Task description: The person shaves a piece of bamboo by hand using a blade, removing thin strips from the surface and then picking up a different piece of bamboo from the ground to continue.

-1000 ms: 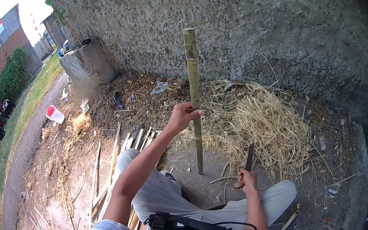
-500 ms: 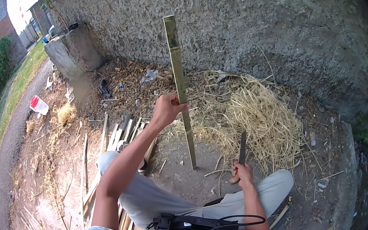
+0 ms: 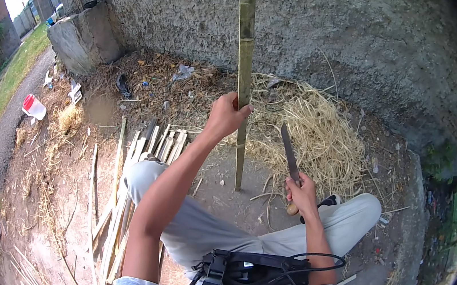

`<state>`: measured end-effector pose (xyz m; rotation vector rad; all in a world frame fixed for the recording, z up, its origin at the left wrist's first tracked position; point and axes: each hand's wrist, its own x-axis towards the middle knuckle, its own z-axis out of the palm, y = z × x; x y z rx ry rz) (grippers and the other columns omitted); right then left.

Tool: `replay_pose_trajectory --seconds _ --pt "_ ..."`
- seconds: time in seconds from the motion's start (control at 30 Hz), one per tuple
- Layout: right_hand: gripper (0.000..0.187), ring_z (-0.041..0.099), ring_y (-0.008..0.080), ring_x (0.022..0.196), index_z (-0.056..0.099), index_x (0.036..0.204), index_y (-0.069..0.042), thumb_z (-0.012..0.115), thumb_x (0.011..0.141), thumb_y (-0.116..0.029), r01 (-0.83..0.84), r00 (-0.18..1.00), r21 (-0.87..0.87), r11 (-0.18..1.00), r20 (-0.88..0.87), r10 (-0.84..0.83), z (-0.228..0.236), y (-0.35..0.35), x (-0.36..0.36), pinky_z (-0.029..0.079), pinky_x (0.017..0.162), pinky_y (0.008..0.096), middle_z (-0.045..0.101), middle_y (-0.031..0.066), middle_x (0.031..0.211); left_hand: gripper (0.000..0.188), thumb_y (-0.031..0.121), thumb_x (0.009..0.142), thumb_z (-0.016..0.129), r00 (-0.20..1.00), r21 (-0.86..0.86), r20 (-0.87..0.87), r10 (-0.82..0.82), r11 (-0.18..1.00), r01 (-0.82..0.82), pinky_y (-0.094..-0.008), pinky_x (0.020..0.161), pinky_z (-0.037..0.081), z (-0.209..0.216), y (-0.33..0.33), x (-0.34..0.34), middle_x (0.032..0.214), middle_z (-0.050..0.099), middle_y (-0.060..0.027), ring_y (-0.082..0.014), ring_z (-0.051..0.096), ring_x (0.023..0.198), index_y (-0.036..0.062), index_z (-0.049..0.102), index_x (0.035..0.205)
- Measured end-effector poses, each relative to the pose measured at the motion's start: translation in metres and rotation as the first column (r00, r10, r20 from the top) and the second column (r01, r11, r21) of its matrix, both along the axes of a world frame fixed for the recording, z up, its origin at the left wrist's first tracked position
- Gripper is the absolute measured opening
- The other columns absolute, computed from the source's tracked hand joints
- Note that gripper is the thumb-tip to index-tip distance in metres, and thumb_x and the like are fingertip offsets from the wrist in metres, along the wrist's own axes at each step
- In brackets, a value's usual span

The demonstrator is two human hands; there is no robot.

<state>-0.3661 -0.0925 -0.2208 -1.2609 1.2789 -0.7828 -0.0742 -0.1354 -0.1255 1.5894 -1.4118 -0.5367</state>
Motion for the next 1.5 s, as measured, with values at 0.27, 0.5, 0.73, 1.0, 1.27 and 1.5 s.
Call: replay_pose_trajectory --seconds 0.27,0.5,0.73,1.0,1.27,1.5 --pt "0.039 0.054 0.0086 0.053 0.047 0.122 0.004 0.057 0.085 -0.006 -0.071 0.997 0.024 0.997 -0.02 0.071 0.004 -0.022 0.002 0.041 0.042 0.0224 0.06 0.0069 0.074 0.019 0.016 0.08 0.07 0.999 -0.036 -0.036 0.017 0.999 -0.019 -0.0315 0.058 0.047 0.018 0.004 -0.015 0.072 0.066 -0.01 -0.0141 0.061 0.063 -0.0023 0.065 0.084" --pt "0.041 0.047 0.0071 0.052 0.045 0.127 0.001 0.056 0.09 -0.016 -0.169 0.984 0.237 0.957 -0.022 0.179 -0.043 -0.016 0.007 0.038 0.041 0.0231 0.058 0.0048 0.076 0.018 0.015 0.083 0.067 0.991 -0.066 -0.009 -0.135 0.989 0.135 -0.0268 0.066 0.049 0.037 -0.007 -0.027 0.076 0.067 -0.0068 -0.0112 0.062 0.07 -0.0025 0.064 0.085" --pt "0.024 0.048 0.0091 0.049 0.057 0.106 -0.001 0.058 0.088 -0.017 -0.035 0.999 0.107 0.994 -0.033 0.038 -0.065 -0.017 0.02 0.038 0.044 0.0265 0.057 0.0029 0.068 0.022 0.021 0.087 0.065 0.984 -0.096 -0.172 -0.055 0.995 0.039 -0.0247 0.067 0.047 0.012 -0.018 -0.025 0.079 0.067 -0.0054 -0.0094 0.061 0.074 -0.0006 0.062 0.091" --pt "0.026 0.055 0.0131 0.055 0.061 0.104 0.0 0.061 0.085 -0.017 -0.03 0.998 -0.008 1.0 -0.059 0.03 -0.097 -0.015 0.038 0.042 0.05 0.0304 0.059 0.0048 0.066 0.019 0.019 0.092 0.058 0.913 -0.255 -0.384 -0.134 0.966 0.035 -0.0271 0.07 0.049 0.008 -0.023 -0.029 0.087 0.065 -0.0071 -0.0132 0.063 0.081 0.0003 0.058 0.096" --pt "0.033 0.05 0.0102 0.051 0.057 0.114 0.001 0.061 0.086 -0.017 -0.274 0.947 0.056 0.96 -0.159 0.279 -0.003 -0.049 0.029 0.04 0.046 0.0273 0.058 0.004 0.068 0.018 0.019 0.097 0.047 0.883 -0.307 -0.456 -0.111 0.951 -0.038 -0.0305 0.072 0.052 0.008 -0.022 -0.014 0.092 0.064 -0.0108 -0.0196 0.066 0.083 0.0052 0.047 0.109" --pt "0.023 0.044 0.0083 0.046 0.061 0.095 0.001 0.059 0.088 -0.021 -0.24 0.97 0.193 0.951 0.094 0.225 -0.007 -0.041 0.038 0.036 0.041 0.0273 0.055 0.0023 0.064 0.017 0.022 0.099 0.042 0.865 -0.393 -0.464 -0.189 0.919 -0.01 -0.0282 0.07 0.048 -0.005 -0.022 -0.006 0.087 0.061 -0.0089 -0.0154 0.061 0.079 0.0055 0.045 0.104"
